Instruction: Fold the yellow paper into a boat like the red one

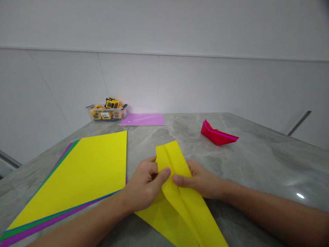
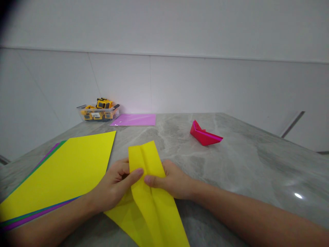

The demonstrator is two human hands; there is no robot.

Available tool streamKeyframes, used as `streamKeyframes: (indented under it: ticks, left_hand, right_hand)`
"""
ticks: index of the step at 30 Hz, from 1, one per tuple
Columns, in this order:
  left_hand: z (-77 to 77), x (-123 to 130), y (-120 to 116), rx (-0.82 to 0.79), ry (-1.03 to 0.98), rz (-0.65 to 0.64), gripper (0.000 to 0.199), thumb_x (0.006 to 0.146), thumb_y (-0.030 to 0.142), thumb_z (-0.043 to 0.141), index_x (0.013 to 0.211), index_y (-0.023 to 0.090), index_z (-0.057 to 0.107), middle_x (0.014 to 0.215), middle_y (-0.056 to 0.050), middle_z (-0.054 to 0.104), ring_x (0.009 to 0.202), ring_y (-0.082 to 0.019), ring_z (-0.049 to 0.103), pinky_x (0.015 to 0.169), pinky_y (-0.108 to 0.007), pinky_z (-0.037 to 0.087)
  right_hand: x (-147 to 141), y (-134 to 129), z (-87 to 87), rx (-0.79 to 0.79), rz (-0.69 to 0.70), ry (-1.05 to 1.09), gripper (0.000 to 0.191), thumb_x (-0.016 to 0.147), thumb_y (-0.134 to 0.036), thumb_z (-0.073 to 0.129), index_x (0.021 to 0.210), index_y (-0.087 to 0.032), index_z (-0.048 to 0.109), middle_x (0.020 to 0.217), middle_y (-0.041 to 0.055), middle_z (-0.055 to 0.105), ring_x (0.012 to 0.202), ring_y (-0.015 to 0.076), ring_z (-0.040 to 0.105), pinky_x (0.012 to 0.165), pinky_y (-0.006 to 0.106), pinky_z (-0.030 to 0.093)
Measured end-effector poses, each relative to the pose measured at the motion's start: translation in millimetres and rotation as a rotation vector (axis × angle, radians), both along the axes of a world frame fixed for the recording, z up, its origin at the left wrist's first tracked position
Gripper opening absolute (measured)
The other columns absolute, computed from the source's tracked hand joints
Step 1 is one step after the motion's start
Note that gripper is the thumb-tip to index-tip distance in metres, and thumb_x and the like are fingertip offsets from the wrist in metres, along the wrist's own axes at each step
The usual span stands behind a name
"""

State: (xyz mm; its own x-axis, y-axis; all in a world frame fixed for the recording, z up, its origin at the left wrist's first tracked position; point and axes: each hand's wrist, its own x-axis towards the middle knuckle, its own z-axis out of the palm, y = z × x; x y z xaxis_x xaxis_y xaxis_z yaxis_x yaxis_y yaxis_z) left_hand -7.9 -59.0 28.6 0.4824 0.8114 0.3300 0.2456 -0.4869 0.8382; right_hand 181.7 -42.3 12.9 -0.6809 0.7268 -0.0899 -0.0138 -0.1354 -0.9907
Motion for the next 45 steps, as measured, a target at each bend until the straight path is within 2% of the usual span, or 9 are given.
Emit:
streamKeyframes:
  ticks: [5, 12, 15, 20, 28, 33, 36, 40, 45]
  left_hand:
    - [-0.9, 1, 2, -0.013, 0.006, -0.003, 0.037, 0.090, 0.035, 0.044, 0.065, 0.013, 0.062, 0.078, -0.006, 0.061, 0.068, -0.014, 0.055, 0.059, -0.021, 0.042]
    - [-3.4, 7, 3, -0.062, 0.135, 0.242, 0.044, 0.090, 0.043, 0.042, 0.065, 0.014, 0.063, 0.069, -0.005, 0.059, 0.062, -0.014, 0.052, 0.056, -0.023, 0.040]
    - [-2.0, 8, 0, -0.075, 0.083, 0.215, 0.042, 0.090, 0.040, 0.042, 0.067, 0.013, 0.064, 0.075, -0.005, 0.060, 0.065, -0.015, 0.054, 0.057, -0.024, 0.041]
    - [1.3, 10, -4, -0.113, 0.013, 0.085, 0.037, 0.090, 0.035, 0.044, 0.066, 0.013, 0.063, 0.080, -0.006, 0.061, 0.066, -0.014, 0.055, 0.056, -0.022, 0.040]
    - [1.5, 12, -5, -0.103, 0.015, 0.011, 0.035, 0.091, 0.031, 0.042, 0.068, 0.012, 0.062, 0.084, -0.006, 0.061, 0.070, -0.014, 0.056, 0.057, -0.022, 0.040]
    - [1.8, 11, -5, -0.095, 0.034, -0.018, 0.037, 0.090, 0.034, 0.042, 0.068, 0.012, 0.063, 0.082, -0.006, 0.060, 0.066, -0.014, 0.053, 0.054, -0.022, 0.039]
    - [0.8, 11, -6, -0.066, 0.070, -0.008, 0.041, 0.090, 0.038, 0.042, 0.065, 0.013, 0.063, 0.078, -0.006, 0.059, 0.063, -0.013, 0.052, 0.052, -0.022, 0.038]
    - [-3.5, 12, -7, -0.004, 0.141, 0.088, 0.043, 0.090, 0.040, 0.042, 0.060, 0.014, 0.058, 0.070, -0.004, 0.057, 0.059, -0.012, 0.049, 0.053, -0.023, 0.036]
    - [-0.9, 12, -11, 0.049, 0.204, 0.149, 0.045, 0.091, 0.044, 0.040, 0.058, 0.016, 0.049, 0.066, -0.001, 0.052, 0.060, -0.012, 0.047, 0.054, -0.024, 0.033]
  right_hand:
    - [-1, -1, 0.0, -0.041, -0.024, 0.009, 0.036, 0.072, -0.042, 0.073, 0.091, -0.013, 0.067, 0.083, 0.0046, 0.068, 0.067, 0.0125, 0.061, 0.061, 0.022, 0.046]
    - [-1, -2, 4.9, 0.036, -0.145, -0.047, 0.033, 0.073, -0.042, 0.072, 0.080, -0.011, 0.068, 0.075, 0.0050, 0.068, 0.061, 0.0116, 0.060, 0.054, 0.021, 0.045]
    - [0, 0, 5.4, 0.001, -0.135, -0.038, 0.033, 0.071, -0.040, 0.073, 0.085, -0.011, 0.068, 0.080, 0.0062, 0.069, 0.065, 0.0135, 0.063, 0.058, 0.023, 0.047]
    - [-1, 1, 5.9, -0.100, -0.128, 0.058, 0.038, 0.066, -0.034, 0.078, 0.096, -0.014, 0.066, 0.090, 0.0068, 0.070, 0.075, 0.0172, 0.066, 0.068, 0.028, 0.051]
    - [-3, -3, 9.0, -0.126, -0.146, 0.091, 0.035, 0.064, -0.030, 0.080, 0.091, -0.013, 0.066, 0.083, 0.0060, 0.070, 0.069, 0.0162, 0.065, 0.064, 0.027, 0.052]
    - [-3, 0, 9.1, -0.069, -0.178, 0.113, 0.033, 0.066, -0.032, 0.078, 0.090, -0.014, 0.066, 0.081, 0.0040, 0.068, 0.067, 0.0141, 0.064, 0.063, 0.025, 0.051]
    - [-2, 0, 11.0, -0.064, -0.178, 0.108, 0.033, 0.064, -0.033, 0.079, 0.086, -0.012, 0.065, 0.076, 0.0034, 0.067, 0.063, 0.0133, 0.062, 0.061, 0.026, 0.050]
    - [-2, 0, 11.3, -0.073, -0.196, 0.102, 0.035, 0.062, -0.034, 0.080, 0.083, -0.011, 0.066, 0.076, 0.0045, 0.067, 0.063, 0.0138, 0.062, 0.059, 0.025, 0.049]
    - [2, 7, 2.7, -0.072, -0.189, 0.148, 0.034, 0.066, -0.037, 0.078, 0.085, -0.011, 0.067, 0.076, 0.0050, 0.068, 0.062, 0.0128, 0.062, 0.057, 0.023, 0.048]
